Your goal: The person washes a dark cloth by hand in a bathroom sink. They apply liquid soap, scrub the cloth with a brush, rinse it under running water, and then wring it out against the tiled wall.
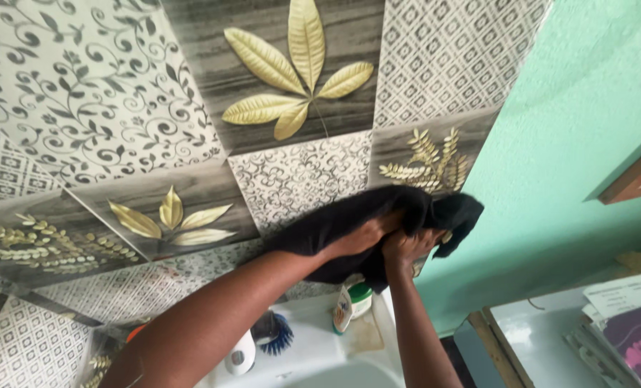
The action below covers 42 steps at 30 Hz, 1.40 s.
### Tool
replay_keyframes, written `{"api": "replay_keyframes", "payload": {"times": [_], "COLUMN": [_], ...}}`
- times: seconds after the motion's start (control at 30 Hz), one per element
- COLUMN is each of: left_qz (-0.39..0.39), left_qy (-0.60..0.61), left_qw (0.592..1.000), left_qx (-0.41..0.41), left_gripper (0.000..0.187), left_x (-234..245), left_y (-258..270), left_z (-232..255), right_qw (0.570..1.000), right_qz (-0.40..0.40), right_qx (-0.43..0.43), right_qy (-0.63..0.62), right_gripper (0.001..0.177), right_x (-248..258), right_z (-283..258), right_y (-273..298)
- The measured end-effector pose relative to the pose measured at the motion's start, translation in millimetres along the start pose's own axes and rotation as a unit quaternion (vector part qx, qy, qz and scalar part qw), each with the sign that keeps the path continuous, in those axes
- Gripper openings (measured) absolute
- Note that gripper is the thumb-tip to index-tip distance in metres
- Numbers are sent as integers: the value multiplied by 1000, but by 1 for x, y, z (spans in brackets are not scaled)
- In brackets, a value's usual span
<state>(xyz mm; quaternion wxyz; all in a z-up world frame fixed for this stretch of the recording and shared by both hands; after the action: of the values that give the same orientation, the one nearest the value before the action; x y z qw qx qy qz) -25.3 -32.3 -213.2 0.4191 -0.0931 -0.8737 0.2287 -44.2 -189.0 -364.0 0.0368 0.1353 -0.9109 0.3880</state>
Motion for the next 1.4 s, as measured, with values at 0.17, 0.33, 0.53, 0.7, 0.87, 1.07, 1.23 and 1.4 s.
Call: {"api": "replay_keyframes", "payload": {"times": [0.17, 0.33, 0.53, 0.7, 0.87, 1.07, 1.23, 1.4], "left_qz": [-2, 49, 99, 57, 118, 209, 286, 299], "left_qy": [73, 48, 61, -4, -108, -179, -210, -247], "left_qw": [997, 998, 993, 994, 975, 945, 911, 886], "left_qx": [-19, -14, 23, 98, 152, 176, 212, 254], "left_gripper": [58, 60, 61, 61, 68, 66, 57, 57], "left_x": [2, 29, 111, 222, 305, 370, 402, 439], "left_y": [5, -15, -70, -118, -140, -153, -136, -101], "left_z": [-6, -36, -134, -225, -283, -343, -370, -406], "right_qw": [997, 996, 988, 990, 981, 959, 937, 917], "right_qz": [16, 44, 79, -15, -48, -90, -98, -77], "right_qx": [61, 82, 128, 142, 188, 266, 334, 388], "right_qy": [45, -12, 21, -10, -32, -27, -5, -61], "right_gripper": [59, 58, 74, 72, 74, 80, 80, 69], "right_x": [-9, -6, 13, 68, 93, 105, 104, 98], "right_z": [24, -26, -166, -308, -407, -488, -565, -636], "right_y": [13, -33, -167, -237, -302, -387, -424, -417]}}
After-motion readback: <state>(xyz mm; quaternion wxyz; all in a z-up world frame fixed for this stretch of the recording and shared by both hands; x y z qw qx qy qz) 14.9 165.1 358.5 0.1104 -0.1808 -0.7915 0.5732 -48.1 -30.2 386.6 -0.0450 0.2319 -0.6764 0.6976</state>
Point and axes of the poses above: each hand's wrist, its own y-axis away from the middle knuckle, its own x-axis out of the back of the hand, z = x × y, the point moved 4 cm from there along -y, towards the middle knuckle, and after that the axes turned 12 degrees about -y, right-handed, at the moved point
